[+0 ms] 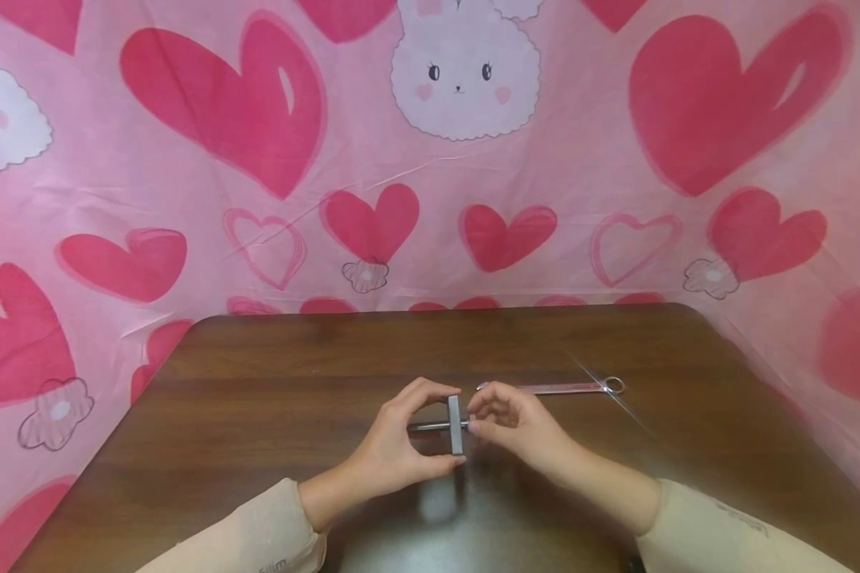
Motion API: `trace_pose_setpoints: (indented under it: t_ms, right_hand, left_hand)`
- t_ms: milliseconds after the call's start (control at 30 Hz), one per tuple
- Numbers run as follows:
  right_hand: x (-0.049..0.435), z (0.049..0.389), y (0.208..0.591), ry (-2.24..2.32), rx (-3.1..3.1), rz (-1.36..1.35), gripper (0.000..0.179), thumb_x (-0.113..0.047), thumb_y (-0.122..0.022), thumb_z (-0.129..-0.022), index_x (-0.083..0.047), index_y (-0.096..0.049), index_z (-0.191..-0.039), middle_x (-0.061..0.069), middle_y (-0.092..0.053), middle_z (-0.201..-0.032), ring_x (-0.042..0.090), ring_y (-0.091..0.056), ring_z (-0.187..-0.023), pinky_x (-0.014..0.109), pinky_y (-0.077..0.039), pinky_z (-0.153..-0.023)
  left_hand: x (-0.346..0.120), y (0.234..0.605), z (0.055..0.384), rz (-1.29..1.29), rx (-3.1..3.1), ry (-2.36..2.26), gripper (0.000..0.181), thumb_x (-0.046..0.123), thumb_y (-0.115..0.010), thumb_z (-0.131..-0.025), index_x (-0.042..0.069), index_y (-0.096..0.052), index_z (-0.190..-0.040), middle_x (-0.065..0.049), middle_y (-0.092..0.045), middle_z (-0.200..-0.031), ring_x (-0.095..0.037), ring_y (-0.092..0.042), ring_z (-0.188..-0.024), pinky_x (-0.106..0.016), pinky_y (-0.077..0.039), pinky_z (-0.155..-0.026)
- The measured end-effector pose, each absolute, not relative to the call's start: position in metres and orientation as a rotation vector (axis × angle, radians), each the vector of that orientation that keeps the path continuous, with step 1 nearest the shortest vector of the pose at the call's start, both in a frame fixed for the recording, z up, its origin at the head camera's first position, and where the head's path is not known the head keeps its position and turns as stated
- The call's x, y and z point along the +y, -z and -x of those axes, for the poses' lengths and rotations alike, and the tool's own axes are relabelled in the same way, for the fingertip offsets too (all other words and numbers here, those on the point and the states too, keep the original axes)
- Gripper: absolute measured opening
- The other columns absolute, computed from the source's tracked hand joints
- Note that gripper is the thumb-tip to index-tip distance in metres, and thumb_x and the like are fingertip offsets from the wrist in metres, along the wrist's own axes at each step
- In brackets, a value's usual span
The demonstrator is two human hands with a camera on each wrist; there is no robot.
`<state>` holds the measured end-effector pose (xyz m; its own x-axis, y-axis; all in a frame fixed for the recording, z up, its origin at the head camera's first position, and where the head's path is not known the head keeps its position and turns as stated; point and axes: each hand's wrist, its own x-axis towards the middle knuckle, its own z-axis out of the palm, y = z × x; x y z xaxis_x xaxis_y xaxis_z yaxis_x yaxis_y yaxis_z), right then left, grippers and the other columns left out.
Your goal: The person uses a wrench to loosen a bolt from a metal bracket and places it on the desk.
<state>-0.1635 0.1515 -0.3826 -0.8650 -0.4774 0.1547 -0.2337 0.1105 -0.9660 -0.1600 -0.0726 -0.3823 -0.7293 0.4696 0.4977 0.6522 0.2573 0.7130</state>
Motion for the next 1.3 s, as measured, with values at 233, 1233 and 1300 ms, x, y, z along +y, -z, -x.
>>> trace_pose_setpoints:
  t_ms: [233,1233,1300]
  right_hand:
    - [0.1529,0.1669,0.3844,1.784,2.25,0.811,0.025,0.0,-0.07,-0.087,0.006,-0.06,-0.108,0.021,-0.061,-0.101,0.008,-0.063,-0.082,0.023,-0.056,-0.072]
    - [0.1553,0.1653,0.3851,1.799,2.167,0.689,0.029,-0.008,-0.066,-0.093,0.009,-0.057,-0.115,0.026,-0.065,-0.099,0.013,-0.065,-0.078,0.028,-0.058,-0.071]
    - [0.1569,0.1643,0.3839,1.791,2.135,0.642,0.03,-0.012,-0.064,-0.096,0.01,-0.056,-0.115,0.026,-0.066,-0.092,0.015,-0.066,-0.076,0.03,-0.059,-0.07]
  left_hand:
    - [-0.0734,0.3851,0.1613,1.049,-2.342,1.483,0.067,0.012,-0.09,-0.067,0.018,-0.06,-0.127,0.0,-0.065,-0.117,-0.014,-0.061,-0.114,-0.041,-0.054,-0.101]
    - [-0.0734,0.3843,0.161,1.052,-2.346,1.455,0.067,0.013,-0.091,-0.066,0.018,-0.061,-0.126,-0.001,-0.066,-0.116,-0.012,-0.061,-0.113,-0.043,-0.054,-0.101]
    - [-0.0733,0.384,0.1608,1.054,-2.358,1.456,0.067,0.013,-0.091,-0.066,0.018,-0.061,-0.126,-0.003,-0.066,-0.117,-0.012,-0.061,-0.113,-0.044,-0.054,-0.101]
